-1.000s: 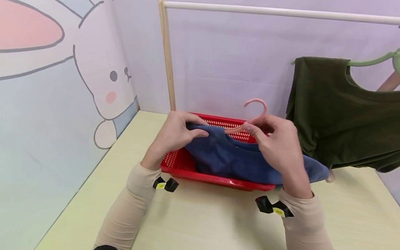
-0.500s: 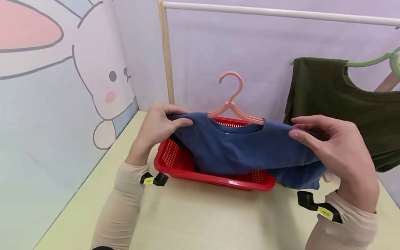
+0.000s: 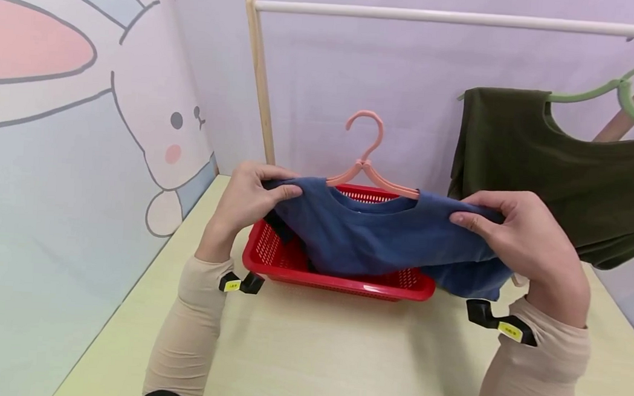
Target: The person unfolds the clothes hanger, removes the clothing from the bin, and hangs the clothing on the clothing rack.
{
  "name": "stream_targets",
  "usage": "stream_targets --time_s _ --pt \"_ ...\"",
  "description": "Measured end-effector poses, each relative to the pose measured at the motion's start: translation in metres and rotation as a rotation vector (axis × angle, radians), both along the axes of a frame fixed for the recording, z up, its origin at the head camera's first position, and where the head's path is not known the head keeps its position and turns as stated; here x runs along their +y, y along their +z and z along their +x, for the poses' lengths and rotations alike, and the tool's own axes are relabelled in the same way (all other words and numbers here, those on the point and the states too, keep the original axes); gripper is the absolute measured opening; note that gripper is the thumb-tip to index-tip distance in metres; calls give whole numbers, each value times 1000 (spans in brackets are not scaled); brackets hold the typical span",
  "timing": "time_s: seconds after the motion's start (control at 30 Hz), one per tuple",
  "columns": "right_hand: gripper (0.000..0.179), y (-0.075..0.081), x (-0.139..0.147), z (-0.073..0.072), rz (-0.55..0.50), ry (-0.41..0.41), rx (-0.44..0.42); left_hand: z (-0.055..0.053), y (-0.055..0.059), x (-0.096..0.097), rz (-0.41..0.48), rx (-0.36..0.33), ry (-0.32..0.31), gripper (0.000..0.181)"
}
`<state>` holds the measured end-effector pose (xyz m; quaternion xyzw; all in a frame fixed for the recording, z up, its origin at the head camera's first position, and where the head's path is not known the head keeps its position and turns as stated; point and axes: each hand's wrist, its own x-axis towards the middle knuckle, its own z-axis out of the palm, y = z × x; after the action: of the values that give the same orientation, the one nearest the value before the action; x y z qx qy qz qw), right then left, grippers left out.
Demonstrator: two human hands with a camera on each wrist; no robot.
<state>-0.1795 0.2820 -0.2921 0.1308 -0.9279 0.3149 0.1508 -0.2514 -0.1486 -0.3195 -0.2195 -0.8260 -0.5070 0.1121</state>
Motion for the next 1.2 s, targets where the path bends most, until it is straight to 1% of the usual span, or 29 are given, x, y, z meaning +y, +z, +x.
stream_targets --time_s 0.1,0.2,0.3,0.4,0.5,0.57,0.67,0.77,1.0,1.2 --pt "6 1 2 1 -21 -30 -9 -1 1 -3 -6 8 -17 21" --pt "8 2 7 3 -58 -72 -20 -2 0 -9 11 40 -24 23" --pt "7 2 13 4 -88 -106 -3 -4 0 -18 41 78 2 21" --pt "8 3 20 6 -121 -141 5 -4 2 -28 74 98 29 18" --pt "10 3 27 9 -155 -170 8 -4 4 -34 94 98 44 17" --pt "10 3 30 10 -184 -185 13 -4 5 -36 91 97 51 17" --pt "9 3 33 11 -213 -185 35 -5 5 -35 80 95 61 17" --pt "9 2 35 12 -223 -178 33 -6 4 -33 78 85 76 16" --pt "8 3 33 12 -191 -148 38 -6 3 -32 104 70 126 15" --pt "6 4 29 11 -174 -148 39 -5 4 -35 127 63 145 14"
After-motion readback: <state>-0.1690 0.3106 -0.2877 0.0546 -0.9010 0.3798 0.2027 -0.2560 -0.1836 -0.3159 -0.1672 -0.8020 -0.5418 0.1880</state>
